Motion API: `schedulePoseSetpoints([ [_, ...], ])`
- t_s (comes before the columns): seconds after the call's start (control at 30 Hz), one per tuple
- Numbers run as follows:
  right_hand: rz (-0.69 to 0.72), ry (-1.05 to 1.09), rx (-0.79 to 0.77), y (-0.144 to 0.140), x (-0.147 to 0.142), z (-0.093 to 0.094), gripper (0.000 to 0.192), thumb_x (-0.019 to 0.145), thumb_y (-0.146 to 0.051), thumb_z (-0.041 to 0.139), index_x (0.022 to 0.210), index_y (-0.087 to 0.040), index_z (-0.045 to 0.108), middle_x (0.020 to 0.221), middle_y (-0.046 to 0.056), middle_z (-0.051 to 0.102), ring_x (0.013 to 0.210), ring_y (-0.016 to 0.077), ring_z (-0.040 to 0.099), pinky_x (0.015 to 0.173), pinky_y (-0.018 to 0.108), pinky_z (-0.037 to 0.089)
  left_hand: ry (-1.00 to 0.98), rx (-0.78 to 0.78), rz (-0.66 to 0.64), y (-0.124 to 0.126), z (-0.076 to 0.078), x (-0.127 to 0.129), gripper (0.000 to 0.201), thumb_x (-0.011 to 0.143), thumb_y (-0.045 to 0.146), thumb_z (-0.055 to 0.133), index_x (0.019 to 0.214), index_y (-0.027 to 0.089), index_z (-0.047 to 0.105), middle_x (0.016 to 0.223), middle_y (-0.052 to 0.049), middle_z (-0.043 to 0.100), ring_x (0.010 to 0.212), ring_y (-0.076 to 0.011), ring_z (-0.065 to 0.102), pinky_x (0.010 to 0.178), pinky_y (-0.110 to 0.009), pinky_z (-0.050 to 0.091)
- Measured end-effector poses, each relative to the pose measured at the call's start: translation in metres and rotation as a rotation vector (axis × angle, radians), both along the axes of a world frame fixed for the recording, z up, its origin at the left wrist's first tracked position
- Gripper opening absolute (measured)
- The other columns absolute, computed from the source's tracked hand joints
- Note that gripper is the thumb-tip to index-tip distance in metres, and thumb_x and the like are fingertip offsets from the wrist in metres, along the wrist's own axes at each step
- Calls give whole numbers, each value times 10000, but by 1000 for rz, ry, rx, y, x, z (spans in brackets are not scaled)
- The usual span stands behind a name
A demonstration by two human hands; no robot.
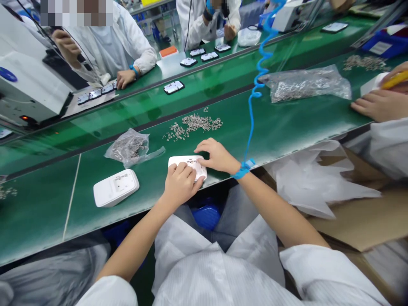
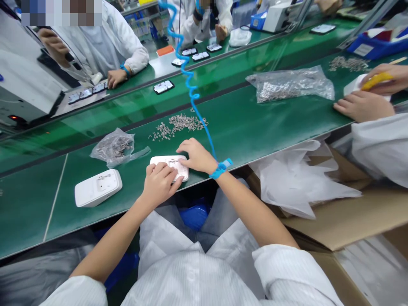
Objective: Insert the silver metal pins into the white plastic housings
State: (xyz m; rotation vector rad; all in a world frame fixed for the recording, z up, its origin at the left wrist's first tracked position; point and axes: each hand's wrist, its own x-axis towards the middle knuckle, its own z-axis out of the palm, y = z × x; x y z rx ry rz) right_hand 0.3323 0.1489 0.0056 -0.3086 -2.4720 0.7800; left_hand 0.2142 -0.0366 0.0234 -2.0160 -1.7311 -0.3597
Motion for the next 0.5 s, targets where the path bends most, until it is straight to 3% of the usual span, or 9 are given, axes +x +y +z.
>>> schedulePoseSetpoints([
  [0.2,-243,114,-71,33,6,-25,134,827,-276,717,905,-168,732,911,85,723,799,224,618,770,385,520,-16,0,52,-25,1,-23,221,1014,351,611,908,198,729,888,-43,758,941,-247,636,866,-430,345],
  [0.37,-168,24,126,21,5,-30,170,876,-265,669,991,-156,728,1046,135,730,984,291,616,915,452,521,-21,8,64,-26,1,-24,227,1008,342,618,868,196,722,864,-42,753,932,-245,632,863,-437,351],
  [0.5,-241,8,146,18,9,-30,148,905,-251,629,978,-158,717,1016,134,725,968,292,603,906,453,519,-19,17,66,-24,0,-22,218,1003,339,625,868,197,721,850,-40,747,930,-246,635,851,-434,353],
])
